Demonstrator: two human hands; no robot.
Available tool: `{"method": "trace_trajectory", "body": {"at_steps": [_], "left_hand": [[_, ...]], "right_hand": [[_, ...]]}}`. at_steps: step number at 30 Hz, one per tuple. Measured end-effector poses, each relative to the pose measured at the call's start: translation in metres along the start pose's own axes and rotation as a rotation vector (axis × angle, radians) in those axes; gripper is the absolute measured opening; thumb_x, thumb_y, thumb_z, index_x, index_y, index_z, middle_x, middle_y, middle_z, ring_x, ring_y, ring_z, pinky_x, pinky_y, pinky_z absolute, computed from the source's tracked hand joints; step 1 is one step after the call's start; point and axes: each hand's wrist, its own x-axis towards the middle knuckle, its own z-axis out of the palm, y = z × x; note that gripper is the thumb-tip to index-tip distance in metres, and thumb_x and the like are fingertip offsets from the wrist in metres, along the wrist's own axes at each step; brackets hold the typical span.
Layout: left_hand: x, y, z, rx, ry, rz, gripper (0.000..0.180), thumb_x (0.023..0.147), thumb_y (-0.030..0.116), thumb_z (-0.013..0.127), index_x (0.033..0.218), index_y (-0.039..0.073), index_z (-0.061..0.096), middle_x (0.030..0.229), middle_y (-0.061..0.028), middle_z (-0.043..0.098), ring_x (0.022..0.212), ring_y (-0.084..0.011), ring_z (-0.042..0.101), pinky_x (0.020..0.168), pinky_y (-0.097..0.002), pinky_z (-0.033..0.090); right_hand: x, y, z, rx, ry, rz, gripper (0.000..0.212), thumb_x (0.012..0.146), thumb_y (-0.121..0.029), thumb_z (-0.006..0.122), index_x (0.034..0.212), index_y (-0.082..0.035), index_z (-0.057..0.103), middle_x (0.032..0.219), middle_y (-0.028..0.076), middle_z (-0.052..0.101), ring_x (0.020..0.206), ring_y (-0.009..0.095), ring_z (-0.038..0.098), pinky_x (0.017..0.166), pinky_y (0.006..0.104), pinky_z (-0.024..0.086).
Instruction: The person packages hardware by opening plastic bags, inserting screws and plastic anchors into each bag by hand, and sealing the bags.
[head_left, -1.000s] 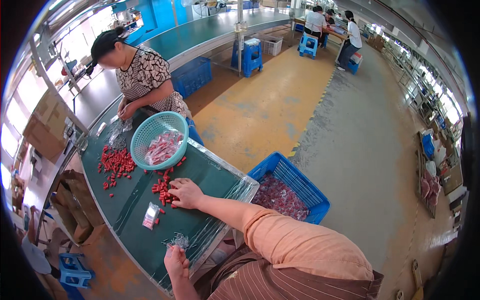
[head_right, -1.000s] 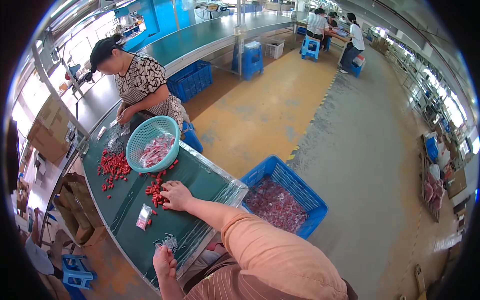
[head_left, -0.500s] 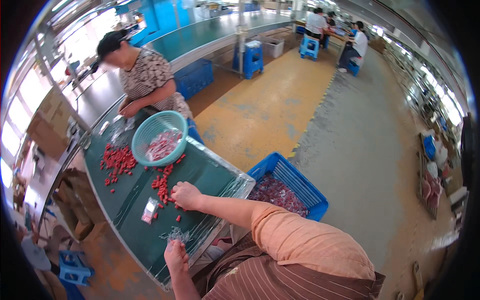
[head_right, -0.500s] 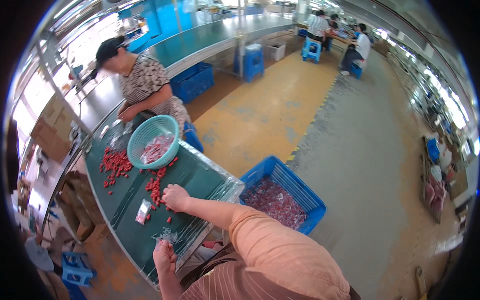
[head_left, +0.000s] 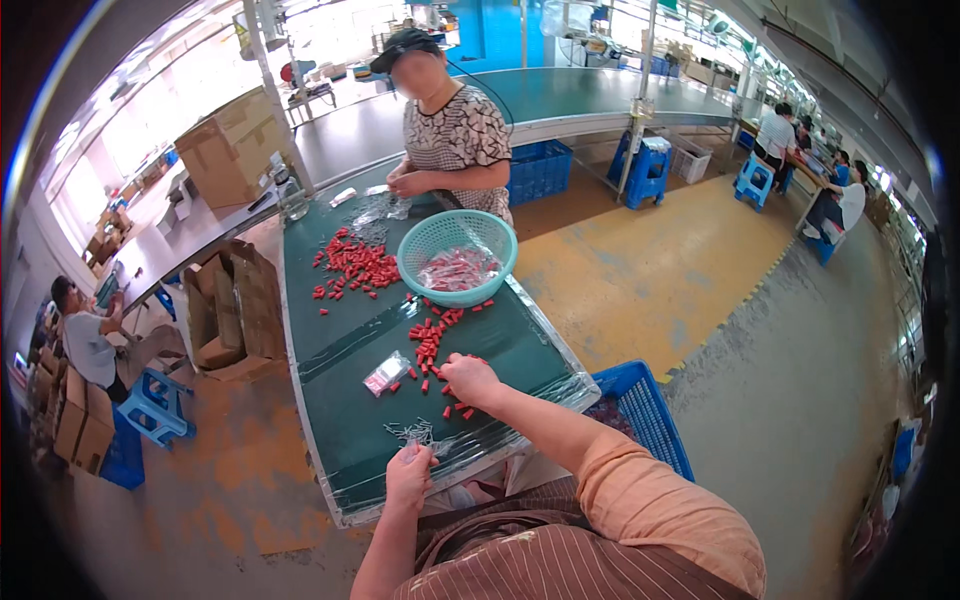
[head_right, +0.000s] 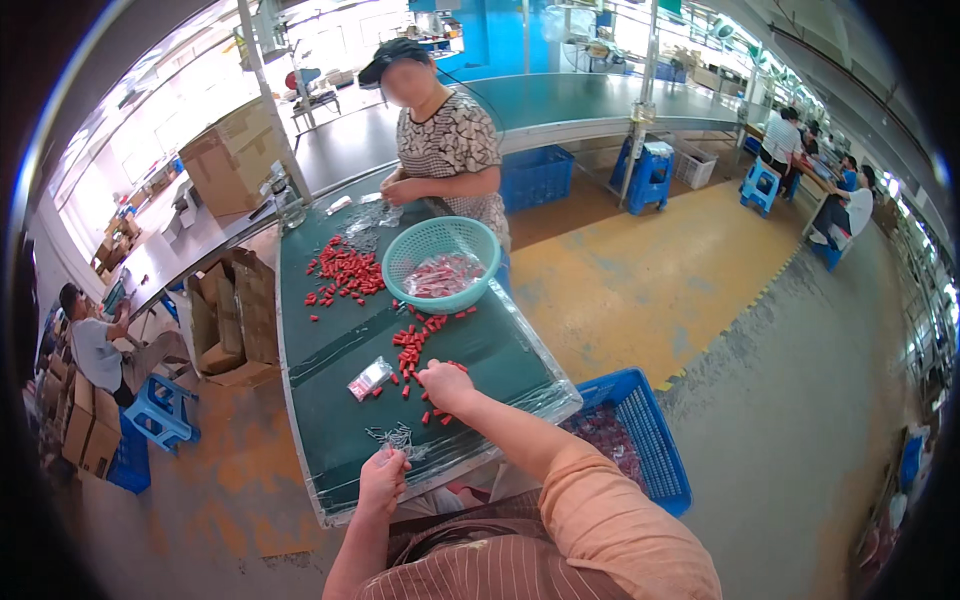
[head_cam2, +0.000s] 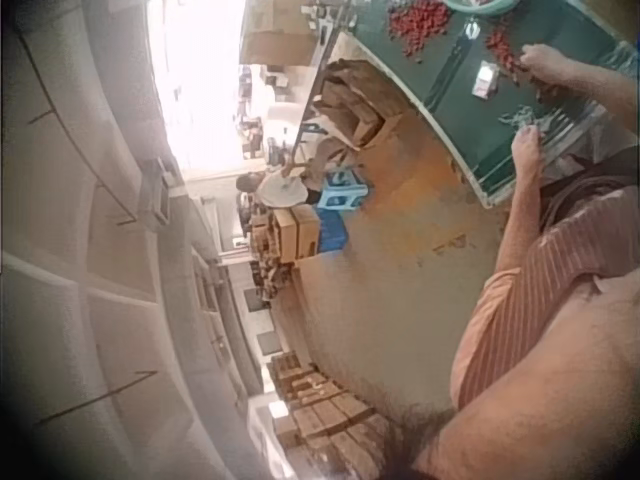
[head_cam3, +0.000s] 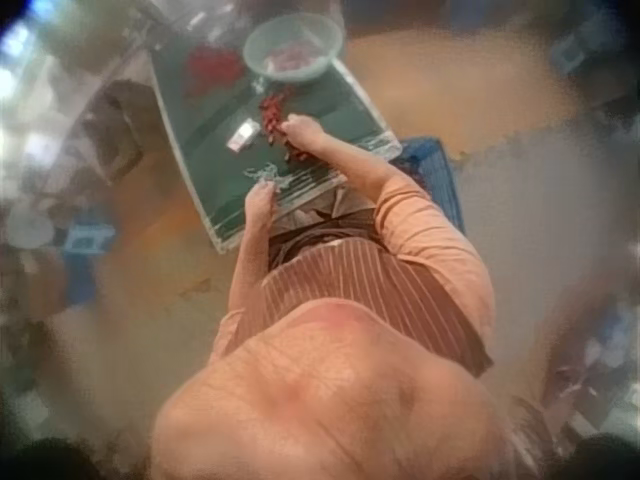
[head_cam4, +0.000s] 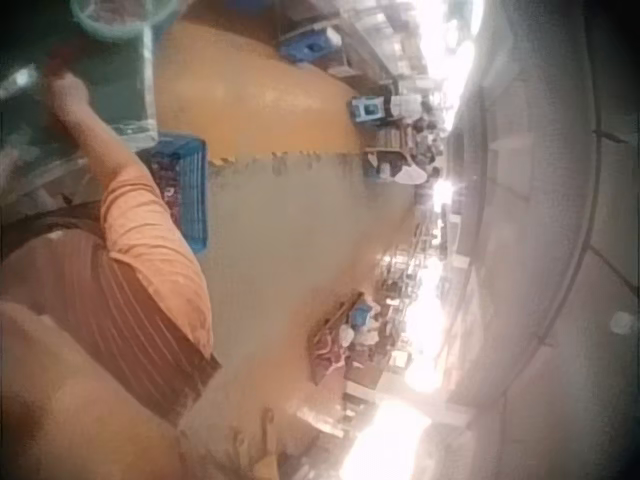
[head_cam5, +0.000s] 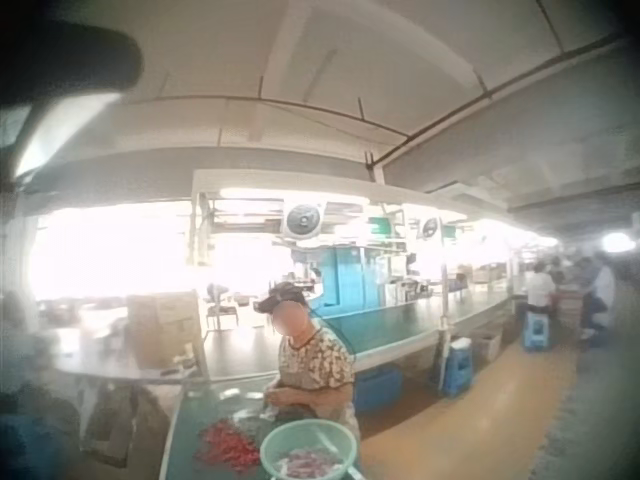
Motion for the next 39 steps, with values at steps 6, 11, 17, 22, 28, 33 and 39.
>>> {"method": "trace_trajectory", "body": {"at_steps": [6, 11, 17, 22, 28, 33, 39], "left_hand": [[0.009, -0.005, 0.010, 0.128, 0.046, 0.092, 0.011, 0.087, 0.012, 0.059, 0.079, 0.005, 0.055, 0.059, 0.0029, 0.047, 0.040, -0.0037, 0.033, 0.035, -0.0202, 0.025], [0.016, -0.012, -0.002, 0.247, 0.128, 0.183, 0.010, 0.084, 0.012, 0.060, 0.077, 0.004, 0.060, 0.066, 0.0012, 0.058, 0.054, -0.0053, 0.045, 0.048, -0.0222, 0.035], [0.030, -0.021, 0.011, 0.183, 0.078, 0.231, 0.009, 0.087, 0.012, 0.061, 0.084, 0.003, 0.059, 0.072, -0.0001, 0.061, 0.060, -0.0069, 0.050, 0.053, -0.0218, 0.039], [0.030, -0.020, 0.010, 0.184, 0.078, 0.207, 0.010, 0.088, 0.012, 0.061, 0.087, 0.003, 0.060, 0.075, -0.0008, 0.062, 0.064, -0.0076, 0.053, 0.055, -0.0210, 0.041], [0.016, -0.019, 0.015, 0.182, 0.061, 0.265, 0.010, 0.087, 0.012, 0.062, 0.085, 0.003, 0.062, 0.073, -0.0002, 0.061, 0.061, -0.0077, 0.053, 0.052, -0.0221, 0.040], [0.015, -0.019, 0.005, 0.345, 0.157, 0.109, 0.015, 0.084, 0.019, 0.065, 0.082, 0.004, 0.064, 0.069, -0.0018, 0.061, 0.060, -0.0083, 0.053, 0.053, -0.0237, 0.042], [0.028, -0.012, 0.018, 0.286, 0.079, 0.369, 0.012, 0.086, 0.019, 0.060, 0.086, 0.008, 0.062, 0.069, 0.0020, 0.057, 0.049, -0.0055, 0.042, 0.042, -0.0223, 0.031]], "right_hand": [[-0.011, 0.009, -0.020, 0.170, 0.122, 0.094, 0.011, 0.077, -0.011, 0.061, 0.085, -0.003, 0.064, 0.091, 0.018, 0.061, 0.082, 0.035, 0.063, 0.073, 0.0417, 0.052], [-0.030, -0.034, -0.033, 0.570, 0.066, -0.119, 0.014, 0.075, -0.010, 0.064, 0.087, -0.003, 0.067, 0.085, 0.015, 0.064, 0.081, 0.030, 0.063, 0.073, 0.0372, 0.050], [-0.069, -0.069, -0.045, 0.603, -0.015, -0.121, 0.014, 0.079, -0.010, 0.064, 0.090, -0.001, 0.066, 0.085, 0.012, 0.063, 0.077, 0.028, 0.063, 0.069, 0.0353, 0.050], [-0.076, -0.071, -0.056, 0.339, -0.022, -0.221, 0.005, 0.078, -0.005, 0.060, 0.080, -0.001, 0.062, 0.082, 0.012, 0.060, 0.077, 0.030, 0.063, 0.067, 0.0375, 0.051], [-0.085, -0.083, -0.046, 0.106, -0.085, -0.204, 0.006, 0.077, -0.003, 0.058, 0.082, -0.003, 0.061, 0.083, 0.013, 0.061, 0.079, 0.030, 0.064, 0.067, 0.0377, 0.051], [-0.080, -0.064, -0.022, 0.299, -0.164, -0.199, 0.012, 0.075, -0.001, 0.056, 0.086, -0.003, 0.061, 0.085, 0.017, 0.062, 0.083, 0.034, 0.063, 0.071, 0.0401, 0.051], [-0.078, -0.051, -0.071, 0.474, 0.041, -0.123, 0.016, 0.079, -0.004, 0.062, 0.094, 0.000, 0.060, 0.083, 0.017, 0.064, 0.077, 0.032, 0.063, 0.067, 0.0374, 0.049]]}}
